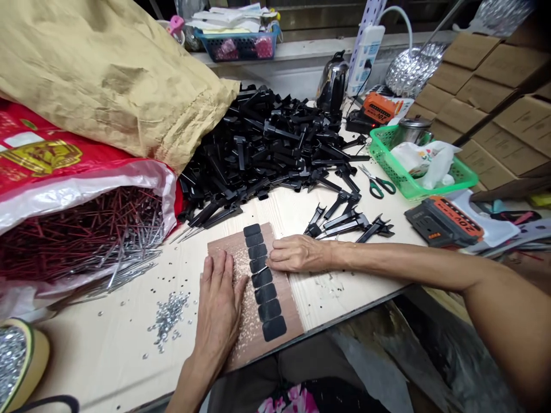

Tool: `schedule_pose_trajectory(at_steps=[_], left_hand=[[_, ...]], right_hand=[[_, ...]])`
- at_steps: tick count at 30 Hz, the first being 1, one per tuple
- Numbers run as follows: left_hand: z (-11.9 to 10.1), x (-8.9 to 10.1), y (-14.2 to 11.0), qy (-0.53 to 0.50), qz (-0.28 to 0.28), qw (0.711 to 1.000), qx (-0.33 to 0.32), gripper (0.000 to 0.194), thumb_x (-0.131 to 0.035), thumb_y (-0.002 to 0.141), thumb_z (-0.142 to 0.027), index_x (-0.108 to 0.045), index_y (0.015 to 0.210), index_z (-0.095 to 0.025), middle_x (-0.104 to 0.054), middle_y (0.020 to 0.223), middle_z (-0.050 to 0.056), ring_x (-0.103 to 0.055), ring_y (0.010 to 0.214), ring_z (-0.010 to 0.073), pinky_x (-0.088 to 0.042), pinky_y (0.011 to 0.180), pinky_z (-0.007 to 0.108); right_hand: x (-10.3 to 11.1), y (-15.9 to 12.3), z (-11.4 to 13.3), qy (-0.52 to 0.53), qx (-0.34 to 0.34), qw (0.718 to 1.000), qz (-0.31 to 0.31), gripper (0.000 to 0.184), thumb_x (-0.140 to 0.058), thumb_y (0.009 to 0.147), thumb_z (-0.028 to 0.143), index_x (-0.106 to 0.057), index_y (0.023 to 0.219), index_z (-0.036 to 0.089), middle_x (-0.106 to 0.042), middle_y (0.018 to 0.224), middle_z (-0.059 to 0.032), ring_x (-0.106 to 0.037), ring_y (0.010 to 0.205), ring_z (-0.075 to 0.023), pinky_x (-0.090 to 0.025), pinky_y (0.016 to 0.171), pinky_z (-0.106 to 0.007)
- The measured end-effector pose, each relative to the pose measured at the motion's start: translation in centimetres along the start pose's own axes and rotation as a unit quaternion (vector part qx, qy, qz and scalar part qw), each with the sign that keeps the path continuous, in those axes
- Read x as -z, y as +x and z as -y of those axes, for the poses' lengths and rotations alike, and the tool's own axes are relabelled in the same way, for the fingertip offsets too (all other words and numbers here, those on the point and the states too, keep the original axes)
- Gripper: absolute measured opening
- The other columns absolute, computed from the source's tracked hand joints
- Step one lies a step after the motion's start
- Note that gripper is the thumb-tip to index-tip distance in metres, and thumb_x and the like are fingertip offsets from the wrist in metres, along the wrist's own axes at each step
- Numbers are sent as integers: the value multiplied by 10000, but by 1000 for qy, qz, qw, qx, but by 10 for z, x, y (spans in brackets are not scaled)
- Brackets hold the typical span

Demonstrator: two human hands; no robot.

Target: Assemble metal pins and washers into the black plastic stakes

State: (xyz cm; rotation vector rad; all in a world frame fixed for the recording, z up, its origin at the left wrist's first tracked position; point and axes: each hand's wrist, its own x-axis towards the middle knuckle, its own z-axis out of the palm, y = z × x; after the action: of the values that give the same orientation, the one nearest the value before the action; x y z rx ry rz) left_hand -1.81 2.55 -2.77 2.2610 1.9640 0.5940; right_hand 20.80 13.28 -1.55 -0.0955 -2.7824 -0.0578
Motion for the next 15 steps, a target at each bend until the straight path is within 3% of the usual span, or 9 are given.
schedule_pose_trajectory(at_steps=[5, 11, 15], left_hand=[[-11, 0, 9, 21, -1, 999, 30, 652, -366, 914, -484, -392, 1370, -19, -391, 1418, 261, -234, 1384, 382, -254, 1097, 571], [-14, -5, 10, -2, -21, 999, 40, 603, -367, 913, -452, -401, 1365, -54, -367, 1429, 226, -219, 1386, 368, -240, 1113, 552], [-13, -5, 9, -8, -18, 998, 53, 599, -382, 910, -450, -380, 1384, -84, -361, 1436, 212, -219, 1387, 366, -245, 1109, 561]], right_hand=[[-1, -5, 7, 7, -36, 999, 21, 319, -286, 1003, 139, -605, 995, 146, -563, 840, -38, -485, 798, -136, -414, 671, -269], [3, 2, -7, 30, -109, 994, 3, 310, -295, 1005, 155, -603, 977, 143, -570, 851, -49, -474, 815, -143, -398, 693, -260], [11, 8, -15, 14, -160, 987, 26, 283, -325, 984, 113, -603, 933, 127, -583, 860, -59, -459, 785, -155, -397, 651, -265]])
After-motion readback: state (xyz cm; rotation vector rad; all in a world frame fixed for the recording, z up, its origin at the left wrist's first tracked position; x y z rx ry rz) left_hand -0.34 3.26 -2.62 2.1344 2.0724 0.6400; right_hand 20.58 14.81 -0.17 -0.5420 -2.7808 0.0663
